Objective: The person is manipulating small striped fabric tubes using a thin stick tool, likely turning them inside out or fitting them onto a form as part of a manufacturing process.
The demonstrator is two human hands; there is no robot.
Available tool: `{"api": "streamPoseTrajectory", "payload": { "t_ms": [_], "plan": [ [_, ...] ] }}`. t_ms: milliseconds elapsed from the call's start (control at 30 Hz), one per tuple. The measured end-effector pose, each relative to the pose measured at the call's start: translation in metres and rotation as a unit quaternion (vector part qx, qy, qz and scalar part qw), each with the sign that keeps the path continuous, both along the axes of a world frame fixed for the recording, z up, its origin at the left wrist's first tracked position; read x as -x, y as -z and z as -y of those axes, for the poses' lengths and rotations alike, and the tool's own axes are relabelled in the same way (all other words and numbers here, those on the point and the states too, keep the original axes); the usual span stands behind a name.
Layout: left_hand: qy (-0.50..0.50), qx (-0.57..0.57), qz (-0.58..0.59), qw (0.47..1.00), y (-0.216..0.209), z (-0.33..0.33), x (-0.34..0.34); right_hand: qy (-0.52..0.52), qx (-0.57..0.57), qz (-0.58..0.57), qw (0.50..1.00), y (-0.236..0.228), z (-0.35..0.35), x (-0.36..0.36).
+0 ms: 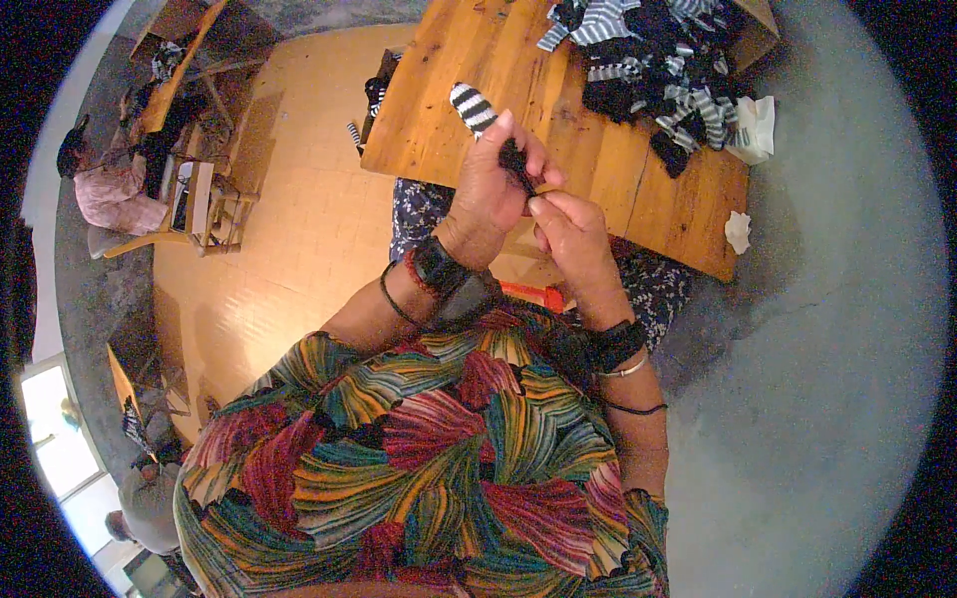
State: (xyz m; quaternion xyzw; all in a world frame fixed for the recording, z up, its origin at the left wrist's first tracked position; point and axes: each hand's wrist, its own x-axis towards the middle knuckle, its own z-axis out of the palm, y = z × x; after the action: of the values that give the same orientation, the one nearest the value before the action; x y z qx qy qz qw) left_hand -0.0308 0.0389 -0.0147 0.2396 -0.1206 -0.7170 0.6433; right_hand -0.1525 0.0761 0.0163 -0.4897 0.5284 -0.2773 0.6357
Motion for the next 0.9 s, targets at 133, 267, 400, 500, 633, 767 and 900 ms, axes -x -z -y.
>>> {"api": "streamPoseTrajectory", "payload": {
  "t_ms": [133,267,400,500,633,767,900],
  "plan": [
    [0.054,0.066,0.103,0.991,-0.005,0.001,-0.015,0.010,0.033,0.010,0.999,-0.012,0.002,-0.002],
    [0.017,0.163,0.015,0.986,-0.007,0.018,-0.044,0.008,0.031,0.012,0.999,-0.005,-0.001,0.006],
    [0.013,0.194,0.022,0.981,-0.017,0.025,-0.054,-0.010,0.012,0.005,1.000,-0.002,-0.003,0.004],
    [0.004,0.177,0.051,0.983,-0.018,0.028,-0.043,-0.002,0.010,-0.004,1.000,-0.002,-0.004,-0.001],
    [-0.041,0.105,0.013,0.993,-0.020,0.021,-0.028,0.012,0.040,-0.035,0.999,-0.004,-0.004,-0.006],
    [-0.012,0.030,0.006,0.999,-0.019,0.010,-0.015,-0.018,0.080,-0.034,0.996,0.001,-0.001,-0.008],
    [0.012,0.006,0.015,1.000,-0.018,0.002,-0.011,0.009,0.033,0.013,0.999,0.002,0.006,-0.022]
  ]
}}
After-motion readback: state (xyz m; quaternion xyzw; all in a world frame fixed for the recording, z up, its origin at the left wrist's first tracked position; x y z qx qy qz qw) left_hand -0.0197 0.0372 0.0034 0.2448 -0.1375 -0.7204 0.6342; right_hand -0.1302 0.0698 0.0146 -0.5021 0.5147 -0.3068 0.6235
